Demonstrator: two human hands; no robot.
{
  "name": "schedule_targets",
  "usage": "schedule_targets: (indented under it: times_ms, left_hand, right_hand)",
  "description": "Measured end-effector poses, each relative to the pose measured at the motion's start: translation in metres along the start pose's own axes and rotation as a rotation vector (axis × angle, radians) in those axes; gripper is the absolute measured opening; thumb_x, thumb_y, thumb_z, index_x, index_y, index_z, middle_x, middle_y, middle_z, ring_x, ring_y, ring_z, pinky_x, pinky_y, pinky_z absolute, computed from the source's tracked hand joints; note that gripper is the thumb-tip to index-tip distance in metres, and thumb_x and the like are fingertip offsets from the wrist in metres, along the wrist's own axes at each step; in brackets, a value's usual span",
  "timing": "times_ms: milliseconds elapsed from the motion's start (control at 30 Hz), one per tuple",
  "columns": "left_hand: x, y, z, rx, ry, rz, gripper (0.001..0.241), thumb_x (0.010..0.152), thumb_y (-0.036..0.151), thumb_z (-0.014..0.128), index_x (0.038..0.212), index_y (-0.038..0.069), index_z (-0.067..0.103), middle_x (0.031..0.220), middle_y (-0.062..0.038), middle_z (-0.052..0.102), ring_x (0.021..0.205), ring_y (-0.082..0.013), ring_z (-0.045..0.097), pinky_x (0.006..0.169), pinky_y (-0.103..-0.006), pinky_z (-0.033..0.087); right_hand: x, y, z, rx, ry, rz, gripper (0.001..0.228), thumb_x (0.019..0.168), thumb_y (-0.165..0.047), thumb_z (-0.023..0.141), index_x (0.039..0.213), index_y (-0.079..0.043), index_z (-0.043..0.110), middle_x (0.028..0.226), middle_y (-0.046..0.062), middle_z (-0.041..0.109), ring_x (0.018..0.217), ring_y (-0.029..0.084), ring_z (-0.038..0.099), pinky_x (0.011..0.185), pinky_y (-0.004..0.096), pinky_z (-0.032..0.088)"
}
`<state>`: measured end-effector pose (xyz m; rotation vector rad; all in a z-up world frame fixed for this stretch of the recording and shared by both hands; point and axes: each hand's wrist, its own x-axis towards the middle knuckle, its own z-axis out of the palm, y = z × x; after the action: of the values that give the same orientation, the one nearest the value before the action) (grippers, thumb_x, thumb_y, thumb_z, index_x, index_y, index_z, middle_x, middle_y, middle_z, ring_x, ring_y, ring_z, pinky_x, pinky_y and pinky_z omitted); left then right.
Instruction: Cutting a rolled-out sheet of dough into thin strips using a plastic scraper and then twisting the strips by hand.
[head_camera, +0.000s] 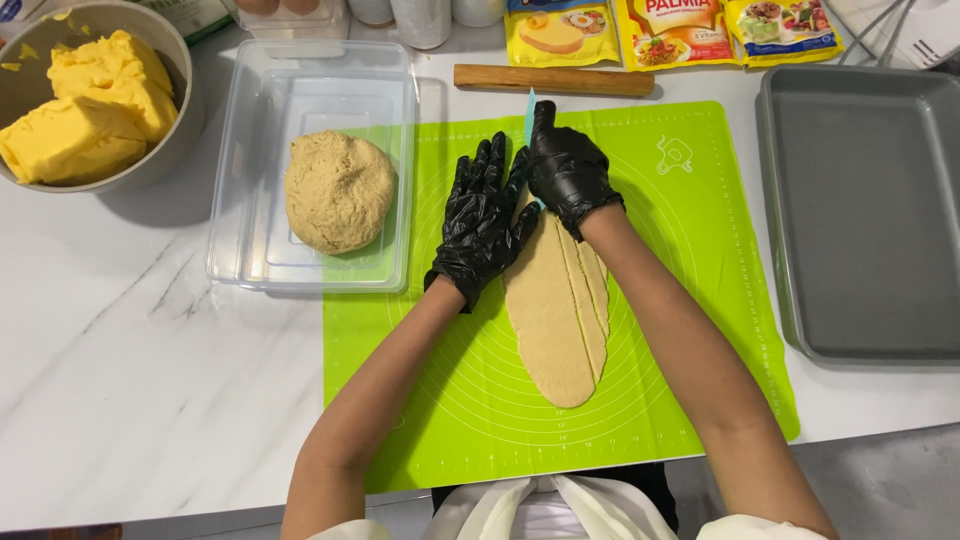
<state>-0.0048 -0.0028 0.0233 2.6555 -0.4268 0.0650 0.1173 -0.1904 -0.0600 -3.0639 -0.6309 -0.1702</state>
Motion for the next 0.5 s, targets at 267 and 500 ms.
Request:
schedule_targets:
  times_ms: [267, 500]
  left_hand:
    - [0.004, -0.008, 0.013, 0.016, 0.038, 0.037, 0.069, 0.103, 0.055, 0.035, 0.165, 0.025, 0.024, 0.171, -0.014, 0.017, 0.158, -0.0311, 0.013, 0.129, -0.048, 0.003]
    - [0.0, -0.008, 0.013, 0.036, 0.074, 0.052, 0.07, 0.103, 0.054, 0.038, 0.165, 0.024, 0.025, 0.171, -0.014, 0.017, 0.158, -0.0316, 0.013, 0.129, -0.0488, 0.004]
  right_hand:
    - [-0.038, -0.017, 0.018, -0.021, 0.003, 0.105, 0.071, 0.103, -0.054, 0.047, 0.157, -0.008, 0.041, 0.153, 0.026, 0.047, 0.139, 0.047, 0.043, 0.118, 0.052, 0.033]
    - [-0.059, -0.042, -0.08, 0.185, -0.295, 0.115, 0.111, 0.088, -0.05, 0.076, 0.159, 0.001, 0.007, 0.093, 0.013, 0.077, 0.093, 0.035, 0.076, 0.069, 0.052, 0.06]
